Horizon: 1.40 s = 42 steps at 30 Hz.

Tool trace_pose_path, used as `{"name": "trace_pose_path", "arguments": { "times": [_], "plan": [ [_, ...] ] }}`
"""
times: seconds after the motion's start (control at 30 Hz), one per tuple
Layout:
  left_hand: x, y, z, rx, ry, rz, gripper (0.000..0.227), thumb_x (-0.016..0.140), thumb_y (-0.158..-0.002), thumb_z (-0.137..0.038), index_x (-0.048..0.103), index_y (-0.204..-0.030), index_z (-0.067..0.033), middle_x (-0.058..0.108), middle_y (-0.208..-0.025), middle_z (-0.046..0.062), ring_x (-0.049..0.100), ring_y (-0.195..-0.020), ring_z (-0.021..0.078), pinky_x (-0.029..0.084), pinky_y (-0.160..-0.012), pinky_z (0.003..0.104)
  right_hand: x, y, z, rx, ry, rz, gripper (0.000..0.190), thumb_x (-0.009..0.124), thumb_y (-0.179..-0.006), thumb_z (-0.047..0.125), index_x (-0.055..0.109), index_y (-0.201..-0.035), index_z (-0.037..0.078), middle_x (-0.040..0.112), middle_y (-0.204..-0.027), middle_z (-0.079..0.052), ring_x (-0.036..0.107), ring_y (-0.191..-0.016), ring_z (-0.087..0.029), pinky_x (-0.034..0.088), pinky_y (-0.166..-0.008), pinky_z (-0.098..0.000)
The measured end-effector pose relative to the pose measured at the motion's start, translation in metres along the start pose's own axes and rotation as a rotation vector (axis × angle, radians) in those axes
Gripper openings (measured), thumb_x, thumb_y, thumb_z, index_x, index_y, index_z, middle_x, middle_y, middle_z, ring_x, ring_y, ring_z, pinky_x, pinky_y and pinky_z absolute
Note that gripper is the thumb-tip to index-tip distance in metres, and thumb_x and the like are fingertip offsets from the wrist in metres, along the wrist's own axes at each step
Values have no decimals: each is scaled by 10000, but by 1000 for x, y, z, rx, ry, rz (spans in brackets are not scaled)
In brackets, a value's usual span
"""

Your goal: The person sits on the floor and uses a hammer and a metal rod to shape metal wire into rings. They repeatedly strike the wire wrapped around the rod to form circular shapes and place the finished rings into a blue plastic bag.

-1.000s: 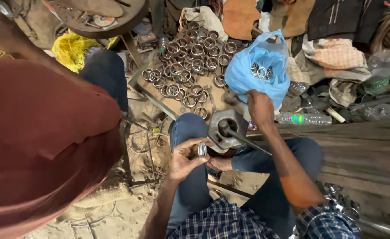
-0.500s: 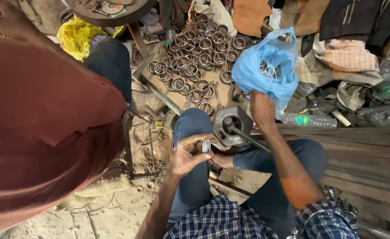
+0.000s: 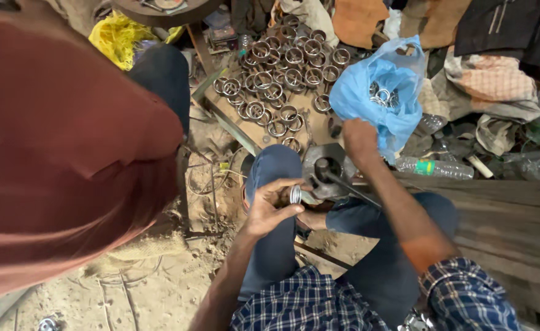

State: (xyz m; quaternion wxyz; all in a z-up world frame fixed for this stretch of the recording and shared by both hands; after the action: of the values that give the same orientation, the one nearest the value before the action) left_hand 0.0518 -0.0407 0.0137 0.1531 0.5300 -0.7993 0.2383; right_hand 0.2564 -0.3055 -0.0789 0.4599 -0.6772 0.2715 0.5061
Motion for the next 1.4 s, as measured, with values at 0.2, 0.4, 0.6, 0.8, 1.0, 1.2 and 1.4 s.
{"name": "trace_pose_path", "arguments": {
  "times": [0.2, 0.4, 0.6, 0.8, 1.0, 1.2, 1.4],
  "plan": [
    [-1, 2, -2, -79, -37, -118, 497, 682, -960, 22, 533, -1434, 26, 681, -1351, 138, 649, -881, 99, 584, -726, 265, 6, 24, -53, 626, -682, 267, 231, 591, -1019, 158, 742, -984, -13, 708, -754, -176, 634, -612, -252, 502, -575, -390],
    [-3, 4, -4, -139, -234, -209, 382, 659, -1000, -13, 609, -1376, 24, 713, -981, 83, 675, -756, 92, 584, -651, 251, -53, 48, -22, 886, -1219, 206, 296, 559, -1069, 256, 707, -1091, 1, 655, -731, -44, 552, -565, -96, 433, -481, -285],
    [5, 14, 0, -178, -417, -422, 132, 718, -974, -62, 724, -1041, 51, 739, -857, 38, 698, -739, 87, 585, -636, 245, -120, 97, 34, 742, -1310, 85, 307, 549, -1109, 255, 688, -1068, -15, 663, -738, -25, 579, -599, -83, 458, -521, -244],
    [23, 22, 14, -264, -396, -504, 132, 730, -924, -52, 727, -1012, 45, 745, -854, 43, 701, -734, 83, 586, -642, 238, -109, 172, 91, 872, -1515, 111, 293, 563, -1063, 258, 727, -1056, 15, 648, -692, -21, 558, -556, -95, 434, -485, -257],
    [28, 20, 20, -285, -459, -479, 160, 726, -913, -55, 710, -1041, 38, 741, -850, 44, 705, -740, 85, 578, -635, 239, -77, 209, 105, 870, -1538, 46, 289, 559, -1073, 249, 715, -1056, 7, 641, -698, -5, 560, -588, -71, 447, -520, -237],
    [26, 4, 44, -327, -425, -514, 152, 761, -896, -84, 715, -964, 44, 751, -822, 42, 727, -744, 89, 614, -677, 253, -60, 228, 109, 918, -1571, 38, 278, 553, -1074, 229, 703, -1060, -5, 622, -701, -2, 540, -593, -75, 422, -528, -246],
    [12, -13, 66, -151, -622, -448, 166, 801, -877, -102, 729, -889, 47, 714, -757, 38, 652, -689, 79, 520, -620, 255, -66, 224, 108, 812, -1531, 44, 308, 534, -1083, 228, 740, -1107, 0, 611, -700, -3, 543, -602, -67, 435, -548, -237]
  ]
}}
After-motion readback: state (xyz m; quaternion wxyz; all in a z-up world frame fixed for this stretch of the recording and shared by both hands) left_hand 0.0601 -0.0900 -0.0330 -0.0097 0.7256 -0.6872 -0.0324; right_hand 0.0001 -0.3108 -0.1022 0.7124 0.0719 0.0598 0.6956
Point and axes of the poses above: each hand's wrist, its own y-axis away from the middle knuckle, its own x-axis out of the palm, z = x × y, the point moved 5 cm from there along -y, towards the middle knuckle
